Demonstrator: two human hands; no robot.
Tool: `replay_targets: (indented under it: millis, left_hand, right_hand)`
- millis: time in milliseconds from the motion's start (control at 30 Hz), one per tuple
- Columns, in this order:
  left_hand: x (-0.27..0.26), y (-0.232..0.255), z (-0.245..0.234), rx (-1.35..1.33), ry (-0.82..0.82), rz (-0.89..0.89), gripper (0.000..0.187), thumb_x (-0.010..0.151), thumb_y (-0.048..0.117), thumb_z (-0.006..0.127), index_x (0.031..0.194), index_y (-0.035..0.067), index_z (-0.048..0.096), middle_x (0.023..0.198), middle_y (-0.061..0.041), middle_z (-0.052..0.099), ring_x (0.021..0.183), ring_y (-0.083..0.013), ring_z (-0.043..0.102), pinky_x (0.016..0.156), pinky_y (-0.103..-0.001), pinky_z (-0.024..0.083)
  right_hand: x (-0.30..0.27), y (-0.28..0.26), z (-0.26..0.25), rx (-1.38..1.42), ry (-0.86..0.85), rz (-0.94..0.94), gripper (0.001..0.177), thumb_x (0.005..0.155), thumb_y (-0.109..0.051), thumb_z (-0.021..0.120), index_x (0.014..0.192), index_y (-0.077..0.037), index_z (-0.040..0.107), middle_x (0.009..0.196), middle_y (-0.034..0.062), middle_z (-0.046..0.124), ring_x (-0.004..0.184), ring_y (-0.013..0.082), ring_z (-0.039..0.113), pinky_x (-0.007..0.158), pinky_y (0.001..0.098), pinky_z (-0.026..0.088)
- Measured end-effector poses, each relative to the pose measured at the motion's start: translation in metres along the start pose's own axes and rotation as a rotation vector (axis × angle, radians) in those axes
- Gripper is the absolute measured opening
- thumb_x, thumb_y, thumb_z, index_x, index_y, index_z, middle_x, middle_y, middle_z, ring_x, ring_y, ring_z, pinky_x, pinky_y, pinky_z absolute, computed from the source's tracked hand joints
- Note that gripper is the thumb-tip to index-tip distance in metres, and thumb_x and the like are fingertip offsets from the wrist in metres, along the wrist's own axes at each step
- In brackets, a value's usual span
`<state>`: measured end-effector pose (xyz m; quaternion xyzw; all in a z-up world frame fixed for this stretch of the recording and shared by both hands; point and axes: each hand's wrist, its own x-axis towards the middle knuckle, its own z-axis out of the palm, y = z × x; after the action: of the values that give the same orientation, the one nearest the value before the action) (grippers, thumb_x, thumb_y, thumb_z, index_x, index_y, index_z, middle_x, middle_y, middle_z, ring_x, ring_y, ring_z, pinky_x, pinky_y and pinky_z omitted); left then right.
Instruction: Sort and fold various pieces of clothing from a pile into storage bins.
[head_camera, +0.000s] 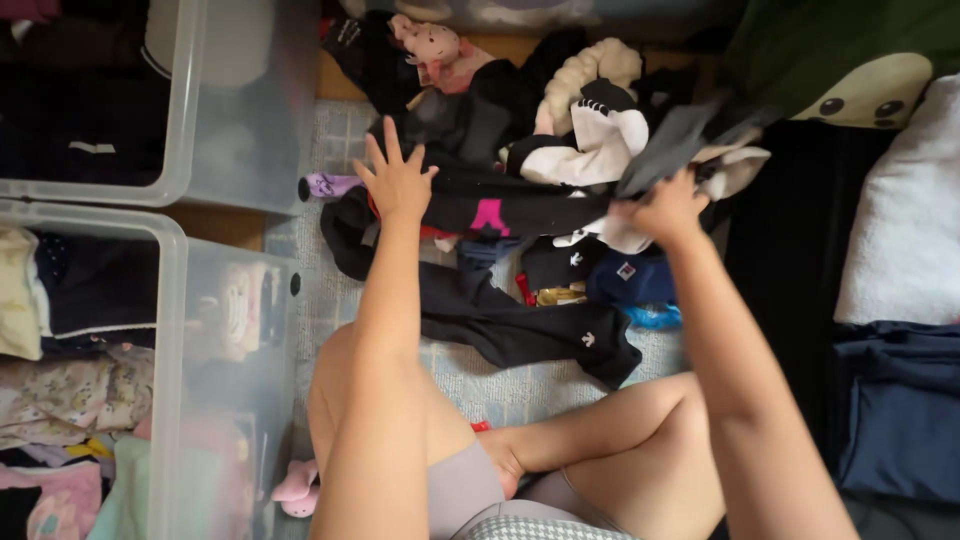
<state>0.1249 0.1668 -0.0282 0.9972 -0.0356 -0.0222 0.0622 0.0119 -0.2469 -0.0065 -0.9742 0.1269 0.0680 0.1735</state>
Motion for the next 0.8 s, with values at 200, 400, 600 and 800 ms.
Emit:
replay_targets:
  millis: [200,400,600,800]
  left_hand:
    - [-0.023,0.038,-0.032,-0.450,0.299,0.331,0.046,0.091,0.022,0.070,0.136,0.023,0.062,0.159,-0.005,0.047,0.143,-0.0326,0.043,0.114,-0.054,0.037]
    - [-0.136,0.107,-0.003,-0.157,0.178,0.804,0.022,0.084,0.023,0.059,0.066,0.013,0.067,0.081,-0.007,0.058,0.088,-0.0300,0.057,0.091,-0.062,0.042]
    - [-0.236,0.095,0.029,-0.272,0.017,0.825,0.008,0.092,0.021,0.060,0.090,0.015,0.064,0.087,-0.006,0.060,0.083,-0.0265,0.060,0.067,-0.042,0.048]
    - [-0.187,0.067,0.011,-0.376,-0.174,0.664,0.019,0.090,0.035,0.068,0.090,0.015,0.067,0.094,-0.007,0.061,0.087,-0.0313,0.065,0.066,-0.047,0.053]
  right_hand:
    - [0.048,0.029,-0.054,-0.099,0.338,-0.126,0.024,0.069,-0.004,0.082,0.090,-0.016,0.085,0.167,0.0227,0.037,0.147,0.0527,0.028,0.105,0.0606,0.034]
    - [0.016,0.034,0.019,0.013,0.134,-0.677,0.065,0.075,-0.018,0.089,0.134,-0.007,0.066,0.146,0.0122,0.056,0.140,0.0363,0.052,0.119,0.0506,0.044]
    - [-0.129,0.003,0.038,-0.038,-0.041,-0.575,0.029,0.073,-0.027,0.083,0.098,-0.020,0.072,0.155,0.0061,0.050,0.150,0.0363,0.034,0.111,0.0630,0.034]
    - [-0.155,0.022,0.028,0.085,0.114,-0.413,0.023,0.075,-0.020,0.078,0.094,-0.014,0.067,0.141,0.0041,0.062,0.141,0.0351,0.048,0.109,0.0526,0.035]
